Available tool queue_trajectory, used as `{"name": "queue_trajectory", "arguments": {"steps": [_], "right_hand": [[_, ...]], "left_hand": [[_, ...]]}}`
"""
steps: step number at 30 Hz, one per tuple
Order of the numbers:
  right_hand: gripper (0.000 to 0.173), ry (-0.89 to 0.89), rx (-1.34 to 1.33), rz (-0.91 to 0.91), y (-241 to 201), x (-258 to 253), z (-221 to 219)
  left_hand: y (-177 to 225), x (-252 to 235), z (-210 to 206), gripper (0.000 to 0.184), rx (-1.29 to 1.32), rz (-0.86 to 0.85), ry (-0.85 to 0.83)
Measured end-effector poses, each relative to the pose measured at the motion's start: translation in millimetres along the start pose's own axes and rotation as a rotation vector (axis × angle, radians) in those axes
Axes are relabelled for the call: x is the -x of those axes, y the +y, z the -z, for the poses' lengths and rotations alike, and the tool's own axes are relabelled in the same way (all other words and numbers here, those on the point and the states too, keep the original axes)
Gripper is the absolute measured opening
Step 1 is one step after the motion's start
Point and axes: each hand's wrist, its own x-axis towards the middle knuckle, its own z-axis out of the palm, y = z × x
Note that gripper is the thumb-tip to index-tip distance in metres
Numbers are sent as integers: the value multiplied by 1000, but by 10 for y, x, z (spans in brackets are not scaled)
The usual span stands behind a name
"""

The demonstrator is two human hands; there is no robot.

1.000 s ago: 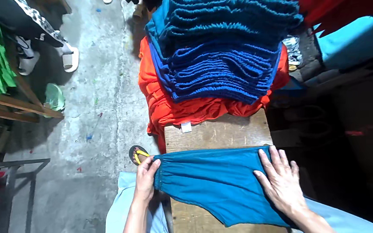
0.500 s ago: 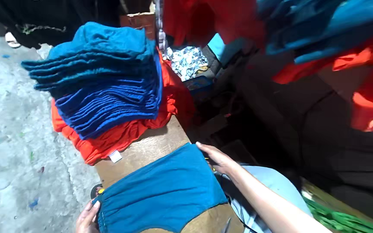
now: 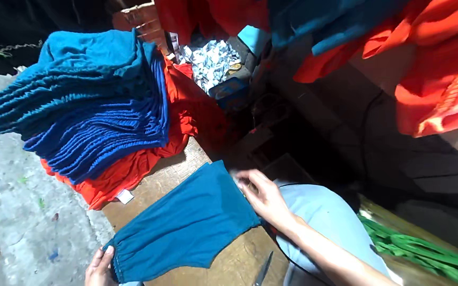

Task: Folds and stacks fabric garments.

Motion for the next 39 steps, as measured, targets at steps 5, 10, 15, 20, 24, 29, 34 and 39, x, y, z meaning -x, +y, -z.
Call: {"name": "queue_trajectory", "arguments": {"steps": [5, 10, 15, 20, 24, 29, 34, 39], "right_hand": [[21, -253, 215, 275, -53, 722, 151], [14, -345, 378, 342, 33, 743, 98], [16, -337, 374, 484, 183, 791, 160], [20, -358, 373, 476, 195, 769, 144], [29, -326, 388, 488, 201, 805, 121], [29, -350, 413, 453, 176, 895, 126], [30, -436, 398, 469, 195, 951, 261], [41, -260, 218, 188, 109, 618, 189]], "left_hand": [[16, 40, -83, 18, 14, 2, 24], [53, 61, -122, 17, 29, 21, 31], [73, 57, -134, 19, 8, 49, 27], [36, -1, -150, 16, -89, -11, 88], [28, 429, -215, 38, -767, -599, 106], [-464, 1210, -928, 21, -1015, -1110, -370], [-447, 1224, -1011, 14, -1149, -1056, -557], [-38, 1118, -1258, 22, -1110, -1181, -403]]}}
